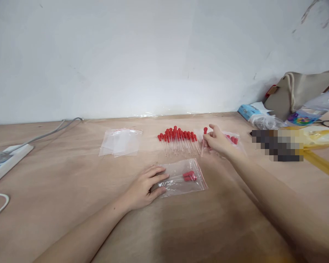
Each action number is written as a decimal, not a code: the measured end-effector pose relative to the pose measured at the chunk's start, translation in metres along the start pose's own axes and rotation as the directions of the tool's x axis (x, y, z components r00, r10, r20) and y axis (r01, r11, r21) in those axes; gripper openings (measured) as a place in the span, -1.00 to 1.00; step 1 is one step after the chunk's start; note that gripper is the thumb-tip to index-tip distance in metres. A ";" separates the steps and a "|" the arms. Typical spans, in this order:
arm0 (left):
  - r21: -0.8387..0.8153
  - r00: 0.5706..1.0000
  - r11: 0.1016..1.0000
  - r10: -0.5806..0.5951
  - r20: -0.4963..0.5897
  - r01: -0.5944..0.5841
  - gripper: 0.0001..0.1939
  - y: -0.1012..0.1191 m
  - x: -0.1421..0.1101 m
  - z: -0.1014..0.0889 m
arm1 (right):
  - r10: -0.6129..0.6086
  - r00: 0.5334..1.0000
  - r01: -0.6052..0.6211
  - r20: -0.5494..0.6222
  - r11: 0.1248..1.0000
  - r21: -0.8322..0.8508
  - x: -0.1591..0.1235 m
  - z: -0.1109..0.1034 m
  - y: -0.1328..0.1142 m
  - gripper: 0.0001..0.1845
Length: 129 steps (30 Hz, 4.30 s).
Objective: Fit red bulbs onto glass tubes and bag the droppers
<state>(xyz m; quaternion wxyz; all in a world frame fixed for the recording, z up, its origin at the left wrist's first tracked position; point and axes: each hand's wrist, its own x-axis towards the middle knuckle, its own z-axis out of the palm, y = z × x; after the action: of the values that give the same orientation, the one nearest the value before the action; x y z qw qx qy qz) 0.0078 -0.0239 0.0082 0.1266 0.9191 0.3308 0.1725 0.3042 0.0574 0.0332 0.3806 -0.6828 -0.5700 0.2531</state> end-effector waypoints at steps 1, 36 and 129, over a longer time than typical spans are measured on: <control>0.000 1.000 1.000 0.002 0.000 -0.002 -0.61 0.000 0.000 0.000 | -0.035 0.999 0.035 -0.006 0.991 0.131 -0.010 -0.002 0.005 -0.35; -0.020 0.999 0.999 -0.028 -0.014 0.028 -0.50 0.002 0.000 0.000 | -0.315 0.920 0.261 0.234 0.936 0.235 -0.079 0.029 0.031 -0.77; 0.092 0.997 0.996 0.014 0.077 -0.021 -0.56 0.004 0.000 -0.001 | -0.284 0.923 0.242 0.260 0.953 0.183 -0.079 0.015 0.036 -0.75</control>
<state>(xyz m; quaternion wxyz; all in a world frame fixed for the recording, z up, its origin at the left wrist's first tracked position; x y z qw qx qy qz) 0.0101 -0.0265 0.0106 0.0949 0.9328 0.3253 0.1229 0.2959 -0.0175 -0.0117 0.3749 -0.5265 -0.6851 0.3360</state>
